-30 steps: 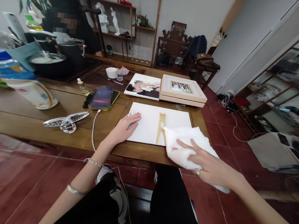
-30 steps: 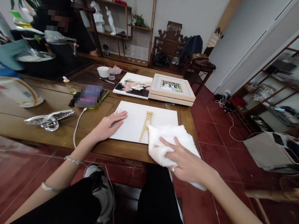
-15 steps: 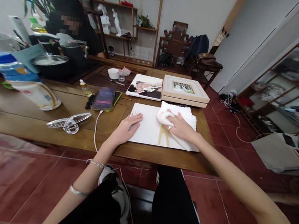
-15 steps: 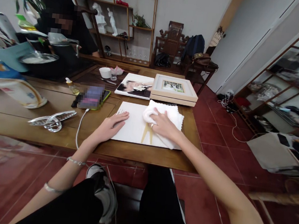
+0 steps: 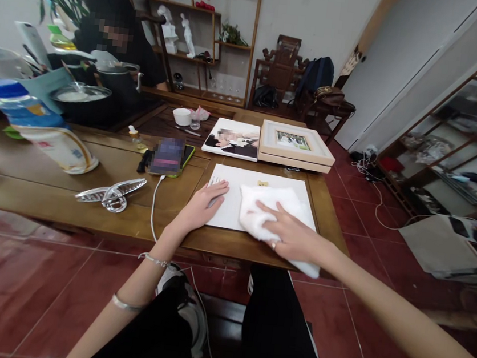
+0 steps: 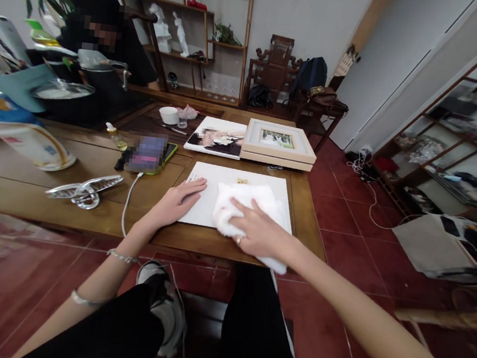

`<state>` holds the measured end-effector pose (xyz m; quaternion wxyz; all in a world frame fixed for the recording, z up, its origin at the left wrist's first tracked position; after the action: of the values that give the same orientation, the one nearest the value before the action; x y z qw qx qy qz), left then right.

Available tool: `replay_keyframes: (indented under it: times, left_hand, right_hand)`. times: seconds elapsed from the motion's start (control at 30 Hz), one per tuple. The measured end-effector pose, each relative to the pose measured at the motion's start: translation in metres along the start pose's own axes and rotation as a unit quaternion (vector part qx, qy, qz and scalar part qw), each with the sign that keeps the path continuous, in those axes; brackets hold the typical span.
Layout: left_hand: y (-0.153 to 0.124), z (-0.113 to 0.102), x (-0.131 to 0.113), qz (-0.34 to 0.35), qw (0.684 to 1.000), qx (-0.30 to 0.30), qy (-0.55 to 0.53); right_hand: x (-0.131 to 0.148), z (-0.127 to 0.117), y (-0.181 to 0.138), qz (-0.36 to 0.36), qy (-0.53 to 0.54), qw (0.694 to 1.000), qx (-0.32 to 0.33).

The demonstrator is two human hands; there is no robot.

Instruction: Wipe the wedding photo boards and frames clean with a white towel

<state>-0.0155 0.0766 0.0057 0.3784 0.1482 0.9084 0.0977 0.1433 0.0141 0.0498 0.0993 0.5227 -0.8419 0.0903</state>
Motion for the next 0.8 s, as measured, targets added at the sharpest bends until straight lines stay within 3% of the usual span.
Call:
replay_keyframes:
  times: [0.17, 0.27, 0.4, 0.53, 0.63, 0.7, 0.8]
  left_hand:
    - [0.000, 0.000, 0.001, -0.004, 1.000, 0.004, -0.005]
    - [0.000, 0.001, 0.001, -0.005, 1.000, 0.008, -0.005]
    - [0.000, 0.001, 0.002, -0.008, 1.000, 0.010, 0.000]
    - [0.000, 0.002, 0.002, -0.003, 1.000, 0.013, 0.009]
    - [0.000, 0.004, 0.001, 0.001, 1.000, 0.020, 0.019]
    - [0.000, 0.005, 0.001, 0.003, 0.999, 0.025, 0.023]
    - [0.000, 0.006, 0.002, 0.002, 0.999, 0.031, 0.029]
  right_hand:
    - [-0.066, -0.016, 0.046, 0.074, -0.019, 0.995, -0.057]
    - [-0.077, -0.017, 0.063, 0.077, -0.037, 0.994, -0.070]
    - [-0.045, -0.008, 0.057, 0.027, -0.060, 0.996, -0.057]
    - [0.013, 0.006, 0.028, -0.050, -0.048, 0.997, -0.026]
    - [0.041, 0.012, 0.008, -0.084, -0.032, 0.996, 0.007]
    - [0.045, 0.012, 0.003, -0.084, -0.025, 0.996, 0.023]
    - [0.026, 0.006, 0.009, -0.057, -0.022, 0.998, 0.021]
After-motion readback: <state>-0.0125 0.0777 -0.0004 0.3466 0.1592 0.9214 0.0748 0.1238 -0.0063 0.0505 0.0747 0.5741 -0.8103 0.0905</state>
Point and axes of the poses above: each hand's wrist, its own y-axis towards the middle knuckle, its own z-axis out of the palm, x = y × z, the point moved 9 cm from there along y, towards the middle knuckle, and after that the axes turned 7 degrees about -z, right-handed, at the moved point
